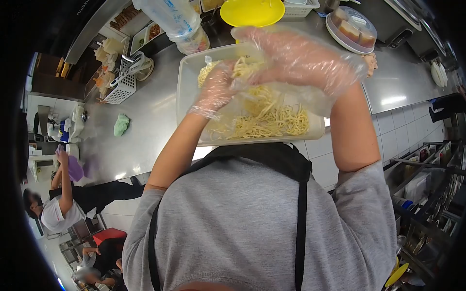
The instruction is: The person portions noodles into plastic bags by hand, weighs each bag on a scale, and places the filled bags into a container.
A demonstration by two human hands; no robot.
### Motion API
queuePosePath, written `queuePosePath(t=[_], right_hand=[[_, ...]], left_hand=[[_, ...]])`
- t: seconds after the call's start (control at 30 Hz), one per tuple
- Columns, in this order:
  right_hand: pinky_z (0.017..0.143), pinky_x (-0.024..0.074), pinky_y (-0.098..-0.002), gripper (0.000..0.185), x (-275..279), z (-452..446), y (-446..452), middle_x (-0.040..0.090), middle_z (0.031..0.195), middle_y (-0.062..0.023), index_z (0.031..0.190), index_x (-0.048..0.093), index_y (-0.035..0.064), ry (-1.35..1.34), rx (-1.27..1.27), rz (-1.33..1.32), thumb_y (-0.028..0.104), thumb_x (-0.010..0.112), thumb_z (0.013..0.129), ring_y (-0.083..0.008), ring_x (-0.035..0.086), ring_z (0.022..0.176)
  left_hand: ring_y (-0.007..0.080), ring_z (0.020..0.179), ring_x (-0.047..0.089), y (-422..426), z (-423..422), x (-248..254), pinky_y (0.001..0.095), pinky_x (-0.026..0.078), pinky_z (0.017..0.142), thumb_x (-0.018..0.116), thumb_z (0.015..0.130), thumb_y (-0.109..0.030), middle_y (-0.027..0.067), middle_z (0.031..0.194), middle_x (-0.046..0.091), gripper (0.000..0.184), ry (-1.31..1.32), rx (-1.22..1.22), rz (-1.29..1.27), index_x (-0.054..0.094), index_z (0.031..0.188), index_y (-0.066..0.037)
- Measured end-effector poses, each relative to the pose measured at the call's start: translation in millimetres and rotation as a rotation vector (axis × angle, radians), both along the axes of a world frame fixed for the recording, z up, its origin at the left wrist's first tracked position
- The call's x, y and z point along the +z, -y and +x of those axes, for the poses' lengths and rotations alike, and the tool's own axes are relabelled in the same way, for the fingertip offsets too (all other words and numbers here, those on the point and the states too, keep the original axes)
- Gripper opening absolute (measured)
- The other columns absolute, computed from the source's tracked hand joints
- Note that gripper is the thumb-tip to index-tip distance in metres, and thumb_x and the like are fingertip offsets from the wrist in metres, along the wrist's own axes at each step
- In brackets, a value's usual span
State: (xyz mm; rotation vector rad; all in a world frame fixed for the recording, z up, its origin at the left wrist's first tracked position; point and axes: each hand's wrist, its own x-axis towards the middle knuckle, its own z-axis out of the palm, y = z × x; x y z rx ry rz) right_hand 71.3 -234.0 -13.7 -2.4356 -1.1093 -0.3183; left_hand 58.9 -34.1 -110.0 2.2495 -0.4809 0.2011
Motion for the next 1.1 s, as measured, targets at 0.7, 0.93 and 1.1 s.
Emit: queuePosePath(t=[0.7, 0.93, 1.1], right_hand=[[0.087, 0.0452, -0.036, 0.077, 133, 3, -33, 0.049, 0.118, -0.0137, 0.135, 0.033, 0.0131, -0.101, 0.058, 0.13, 0.027, 0.073, 0.07, -0.0243, 0.051, 0.105], [0.095, 0.0414, -0.0392, 0.086, 112, 0, -32, 0.042, 0.131, -0.0149, 0.137, 0.031, 0.0168, -0.532, -0.057, -0.037, 0.032, 0.076, 0.065, -0.0275, 0.046, 0.116], [0.105, 0.03, -0.0399, 0.107, -36, 21, -53, 0.033, 0.138, -0.0179, 0.142, 0.015, 0.017, -0.282, 0.183, -0.041, 0.033, 0.08, 0.058, -0.0339, 0.036, 0.125]], left_hand=[[0.0213, 0.094, 0.056, -58, 4, 15, 0.0309, 0.044, 0.085, 0.071, 0.07, -0.009, 0.0091, 0.11, 0.056, 0.045, -0.153, 0.094, 0.036, 0.056, 0.112, -0.007], [0.0089, 0.077, 0.055, -72, -5, 31, 0.023, 0.046, 0.069, 0.068, 0.071, -0.004, 0.0034, 0.106, 0.056, 0.043, -0.379, 0.167, -0.466, 0.056, 0.112, -0.005], [0.0045, 0.073, 0.05, -69, -12, 47, 0.0186, 0.04, 0.062, 0.063, 0.075, -0.004, 0.0026, 0.108, 0.054, 0.039, -0.402, 0.102, -0.557, 0.054, 0.113, -0.006]])
